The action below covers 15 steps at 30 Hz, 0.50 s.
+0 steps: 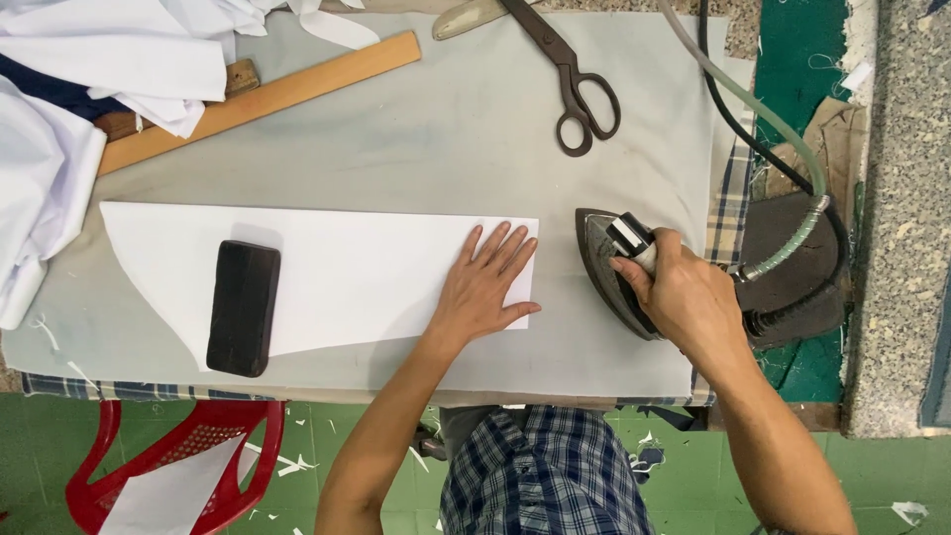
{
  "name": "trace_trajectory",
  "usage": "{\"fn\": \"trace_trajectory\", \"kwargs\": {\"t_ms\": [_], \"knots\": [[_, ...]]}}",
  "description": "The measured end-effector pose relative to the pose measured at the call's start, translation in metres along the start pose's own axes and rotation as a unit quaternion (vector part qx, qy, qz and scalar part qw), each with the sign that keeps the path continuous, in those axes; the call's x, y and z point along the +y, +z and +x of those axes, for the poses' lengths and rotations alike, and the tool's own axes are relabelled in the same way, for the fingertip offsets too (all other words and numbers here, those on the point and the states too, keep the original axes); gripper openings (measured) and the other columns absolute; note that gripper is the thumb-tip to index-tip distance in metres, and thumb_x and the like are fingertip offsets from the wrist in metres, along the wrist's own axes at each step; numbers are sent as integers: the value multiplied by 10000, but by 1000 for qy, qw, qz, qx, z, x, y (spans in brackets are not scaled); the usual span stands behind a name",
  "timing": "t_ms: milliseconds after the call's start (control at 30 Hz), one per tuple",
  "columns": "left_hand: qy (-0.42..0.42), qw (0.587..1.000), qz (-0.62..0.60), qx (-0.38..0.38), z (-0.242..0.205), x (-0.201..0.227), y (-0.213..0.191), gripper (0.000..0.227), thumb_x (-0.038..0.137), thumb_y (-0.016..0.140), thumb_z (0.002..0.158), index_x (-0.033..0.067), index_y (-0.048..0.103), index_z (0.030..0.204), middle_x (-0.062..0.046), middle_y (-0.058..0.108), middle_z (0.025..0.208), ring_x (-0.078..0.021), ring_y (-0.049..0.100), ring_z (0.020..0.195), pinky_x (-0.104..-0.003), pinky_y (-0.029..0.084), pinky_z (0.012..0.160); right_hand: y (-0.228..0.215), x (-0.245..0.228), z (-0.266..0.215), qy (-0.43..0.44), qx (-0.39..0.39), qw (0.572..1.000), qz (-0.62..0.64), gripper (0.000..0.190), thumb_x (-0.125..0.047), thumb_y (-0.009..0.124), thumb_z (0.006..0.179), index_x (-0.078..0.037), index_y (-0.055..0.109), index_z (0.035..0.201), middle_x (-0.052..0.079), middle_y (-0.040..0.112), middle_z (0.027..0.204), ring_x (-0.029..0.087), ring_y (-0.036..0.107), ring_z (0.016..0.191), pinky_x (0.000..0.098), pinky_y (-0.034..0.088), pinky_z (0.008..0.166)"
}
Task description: The person cuts a white fabric piece using shears, then folds and irons it on a worktable. They repeat the cutting and ironing steps on the same piece, using a black rectangular object to press the fabric while ironing.
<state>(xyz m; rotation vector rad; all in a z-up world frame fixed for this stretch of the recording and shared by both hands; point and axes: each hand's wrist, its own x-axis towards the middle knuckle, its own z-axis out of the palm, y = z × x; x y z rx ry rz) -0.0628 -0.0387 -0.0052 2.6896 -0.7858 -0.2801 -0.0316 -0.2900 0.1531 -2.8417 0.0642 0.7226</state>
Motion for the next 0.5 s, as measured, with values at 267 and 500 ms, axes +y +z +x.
{"fn": "trace_trajectory", "kwargs": {"t_ms": [267, 500], "knots": [[-13, 999, -34, 13, -3, -8, 1, 942, 792, 446, 905, 186, 306, 1612, -81, 324, 1667, -250, 238, 1558, -517, 73, 1302, -2, -4, -3, -11, 15, 1000, -5, 580, -495, 589, 1016, 37, 599, 1246, 257, 740, 892, 448, 759, 873, 522, 592, 724], [60, 994, -19, 84, -2, -9, 20, 664, 739, 530, 905, 103, 611, 1080, -65, 501, 1083, -258, 500, 1151, -428, 425, 1042, -3, -8, -4, -8, 24, 1000, -11, 562, -474, 600, 1017, 42, 609, 1240, 260, 741, 893, 444, 761, 867, 508, 596, 706]]}}
